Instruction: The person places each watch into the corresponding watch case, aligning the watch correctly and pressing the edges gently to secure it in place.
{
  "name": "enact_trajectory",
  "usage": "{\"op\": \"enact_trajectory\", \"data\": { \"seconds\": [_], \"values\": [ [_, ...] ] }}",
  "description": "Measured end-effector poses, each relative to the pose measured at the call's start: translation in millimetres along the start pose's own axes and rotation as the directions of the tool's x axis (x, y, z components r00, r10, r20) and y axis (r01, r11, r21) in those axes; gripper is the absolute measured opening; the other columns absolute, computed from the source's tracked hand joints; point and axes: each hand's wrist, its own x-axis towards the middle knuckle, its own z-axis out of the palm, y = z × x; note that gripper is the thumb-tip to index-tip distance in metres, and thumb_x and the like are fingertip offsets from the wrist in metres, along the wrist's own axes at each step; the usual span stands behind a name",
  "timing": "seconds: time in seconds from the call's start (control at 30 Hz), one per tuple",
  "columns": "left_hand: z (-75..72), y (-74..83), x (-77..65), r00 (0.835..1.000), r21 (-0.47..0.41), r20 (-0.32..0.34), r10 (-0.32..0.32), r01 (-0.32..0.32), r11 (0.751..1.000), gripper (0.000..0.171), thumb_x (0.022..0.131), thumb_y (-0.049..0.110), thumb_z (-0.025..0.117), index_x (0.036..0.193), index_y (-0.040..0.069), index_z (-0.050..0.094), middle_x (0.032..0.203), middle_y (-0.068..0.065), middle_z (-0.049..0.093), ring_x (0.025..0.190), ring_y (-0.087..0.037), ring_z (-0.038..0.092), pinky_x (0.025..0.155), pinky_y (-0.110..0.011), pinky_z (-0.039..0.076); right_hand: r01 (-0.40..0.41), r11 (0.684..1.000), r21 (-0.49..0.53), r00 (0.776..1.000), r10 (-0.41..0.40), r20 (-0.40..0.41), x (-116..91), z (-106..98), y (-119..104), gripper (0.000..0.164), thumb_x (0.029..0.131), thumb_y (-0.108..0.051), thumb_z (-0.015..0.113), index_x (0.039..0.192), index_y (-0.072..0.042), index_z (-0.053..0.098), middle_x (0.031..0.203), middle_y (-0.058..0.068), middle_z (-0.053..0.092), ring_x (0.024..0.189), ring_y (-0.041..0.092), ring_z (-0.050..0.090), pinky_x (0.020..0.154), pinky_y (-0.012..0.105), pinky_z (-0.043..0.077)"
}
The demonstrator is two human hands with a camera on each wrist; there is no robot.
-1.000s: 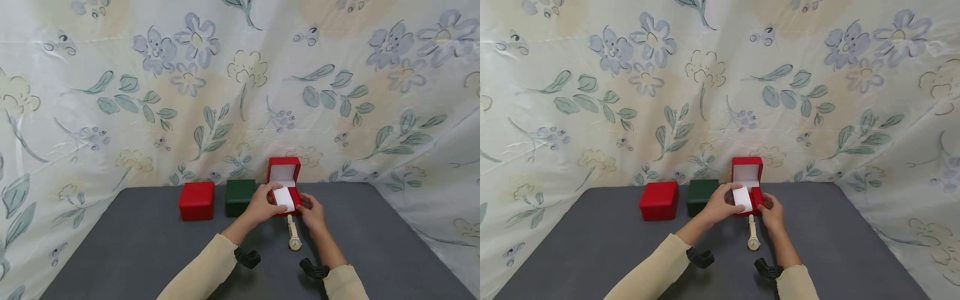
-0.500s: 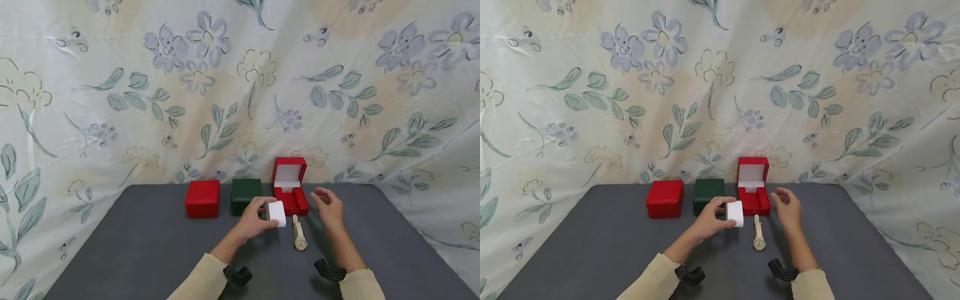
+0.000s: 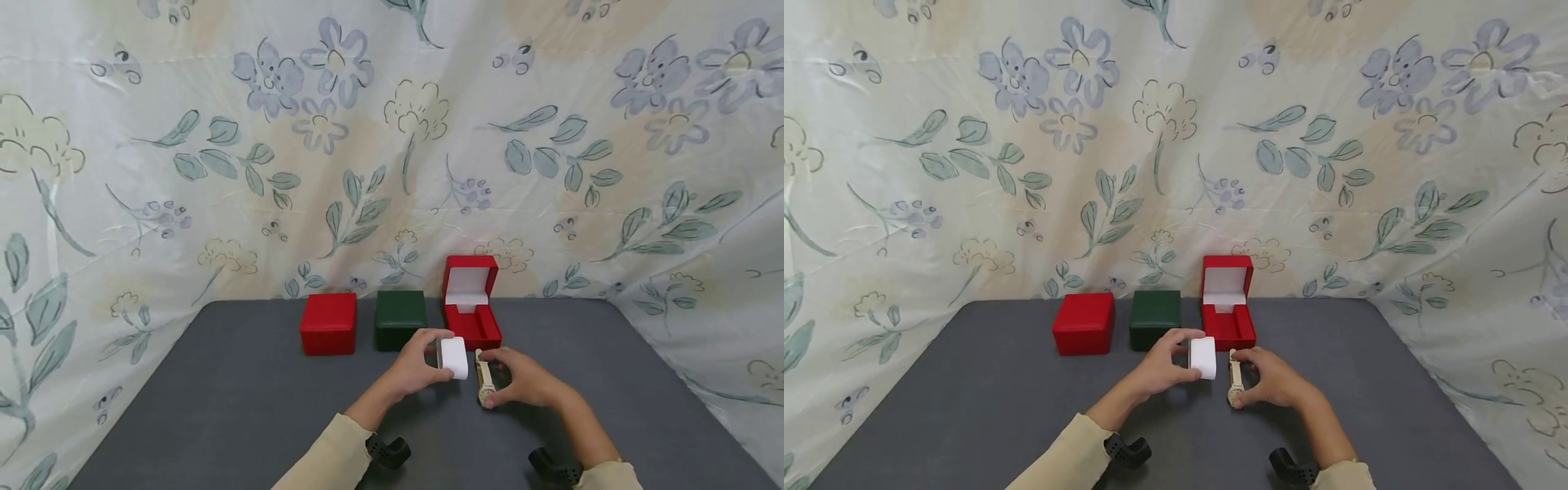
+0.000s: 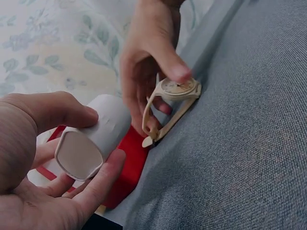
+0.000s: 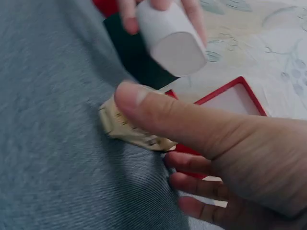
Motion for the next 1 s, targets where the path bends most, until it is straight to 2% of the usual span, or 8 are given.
{"op": "enact_trajectory", "data": {
  "seconds": [0.1, 0.2, 0.33, 0.47, 0.6, 0.77, 0.93, 1.0],
  "values": [
    [0.3, -0.4, 0.1, 1.000, -0.002, 0.007, -0.008, 0.008, 1.000, 0.058, 0.078, 0.011, 0.078, 0.129, 0.026, 0.056, 0.135, -0.006, 0.047, 0.116, -0.027, 0.053, 0.078, -0.036, 0.057, -0.041, 0.994, -0.099, 0.999, 0.042, 0.006, 0, 3, -5, 0.087, 0.057, -0.048, 0.088, 0.132, -0.017, 0.056, 0.137, 0.014, 0.050, 0.120, 0.033, 0.049, 0.093, 0.059, 0.048],
    [1.0, -1.1, 0.6, 1.000, 0.007, 0.015, -0.018, 0.018, 1.000, 0.057, 0.078, 0.012, 0.079, 0.129, 0.027, 0.057, 0.135, -0.005, 0.047, 0.115, -0.026, 0.053, 0.078, -0.036, 0.057, -0.067, 0.985, -0.158, 0.998, 0.068, 0.001, 1, 4, -10, 0.089, 0.055, -0.049, 0.088, 0.132, -0.019, 0.056, 0.141, 0.016, 0.047, 0.125, 0.036, 0.043, 0.095, 0.064, 0.045],
    [1.6, -2.0, 0.6, 0.999, 0.024, 0.030, -0.029, 0.028, 0.999, 0.057, 0.078, 0.012, 0.079, 0.128, 0.027, 0.058, 0.136, -0.005, 0.047, 0.114, -0.026, 0.053, 0.079, -0.037, 0.056, -0.061, 0.983, -0.173, 0.998, 0.061, -0.007, 2, 6, -11, 0.085, 0.059, -0.045, 0.087, 0.133, -0.017, 0.055, 0.135, 0.013, 0.051, 0.117, 0.031, 0.047, 0.093, 0.059, 0.048],
    [1.7, -2.7, -0.2, 0.998, 0.043, 0.060, -0.037, 0.034, 0.998, 0.056, 0.077, 0.012, 0.079, 0.128, 0.027, 0.058, 0.135, -0.004, 0.048, 0.114, -0.026, 0.054, 0.080, -0.038, 0.056, 0.027, 0.994, -0.105, 1.000, -0.029, -0.013, 2, 5, -5, 0.075, 0.068, -0.036, 0.083, 0.132, -0.009, 0.053, 0.119, 0.007, 0.059, 0.102, 0.020, 0.053, 0.084, 0.041, 0.053],
    [-0.3, -3.6, -0.9, 0.990, 0.075, 0.140, -0.027, 0.017, 0.997, 0.056, 0.078, 0.012, 0.078, 0.128, 0.028, 0.058, 0.134, -0.002, 0.049, 0.115, -0.024, 0.053, 0.083, -0.039, 0.054, 0.131, 0.991, -0.024, 0.990, -0.132, -0.055, 2, 3, 0, 0.064, 0.076, -0.028, 0.079, 0.130, -0.005, 0.053, 0.112, 0.005, 0.061, 0.097, 0.017, 0.055, 0.079, 0.027, 0.052],
    [-5.3, -5.6, -0.3, 0.969, 0.088, 0.249, 0.001, -0.024, 0.996, 0.061, 0.080, 0.011, 0.076, 0.132, 0.030, 0.052, 0.137, 0.001, 0.047, 0.122, -0.025, 0.052, 0.083, -0.033, 0.056, 0.178, 0.982, 0.069, 0.981, -0.171, -0.094, 0, -4, -6, 0.053, 0.080, -0.021, 0.076, 0.127, -0.006, 0.056, 0.106, 0.007, 0.063, 0.090, 0.017, 0.057, 0.071, 0.023, 0.053],
    [-8.7, -7.3, 0.9, 0.940, 0.077, 0.337, 0.043, -0.074, 0.994, 0.063, 0.080, 0.006, 0.075, 0.134, 0.028, 0.050, 0.139, 0.000, 0.044, 0.124, -0.024, 0.050, 0.081, -0.024, 0.056, 0.179, 0.968, 0.175, 0.983, -0.166, -0.082, 0, -8, -13, 0.041, 0.086, -0.014, 0.070, 0.124, -0.003, 0.060, 0.100, 0.010, 0.065, 0.077, 0.011, 0.056, 0.064, 0.022, 0.053],
    [-8.3, -8.0, 1.2, 0.929, 0.084, 0.361, 0.078, -0.115, 0.990, 0.065, 0.081, 0.006, 0.075, 0.136, 0.028, 0.049, 0.144, -0.001, 0.039, 0.125, -0.024, 0.048, 0.080, -0.022, 0.055, 0.186, 0.951, 0.246, 0.982, -0.174, -0.071, -1, -8, -14, 0.041, 0.088, -0.012, 0.068, 0.127, -0.001, 0.059, 0.104, 0.014, 0.065, 0.076, 0.010, 0.058, 0.064, 0.022, 0.053]
  ]
}}
